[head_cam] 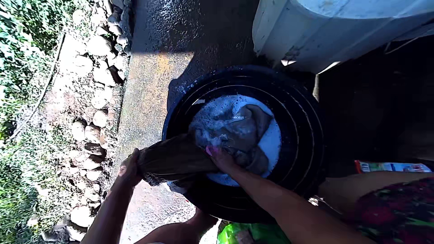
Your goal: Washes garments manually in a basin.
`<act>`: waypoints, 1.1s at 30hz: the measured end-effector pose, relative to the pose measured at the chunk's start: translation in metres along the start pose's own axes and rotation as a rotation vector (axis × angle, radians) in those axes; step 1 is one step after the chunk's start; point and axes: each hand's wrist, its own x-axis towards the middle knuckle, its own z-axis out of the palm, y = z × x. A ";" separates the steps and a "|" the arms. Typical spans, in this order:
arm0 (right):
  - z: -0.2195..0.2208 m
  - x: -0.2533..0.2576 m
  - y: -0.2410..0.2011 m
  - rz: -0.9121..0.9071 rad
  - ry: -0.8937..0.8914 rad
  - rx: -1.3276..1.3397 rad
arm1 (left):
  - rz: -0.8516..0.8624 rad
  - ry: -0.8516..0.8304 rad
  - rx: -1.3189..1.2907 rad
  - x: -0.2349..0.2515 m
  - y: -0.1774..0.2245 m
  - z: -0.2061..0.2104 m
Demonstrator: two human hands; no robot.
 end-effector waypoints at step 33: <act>-0.090 -0.024 0.047 -0.153 0.131 1.140 | 0.179 -0.243 0.258 0.016 -0.011 0.013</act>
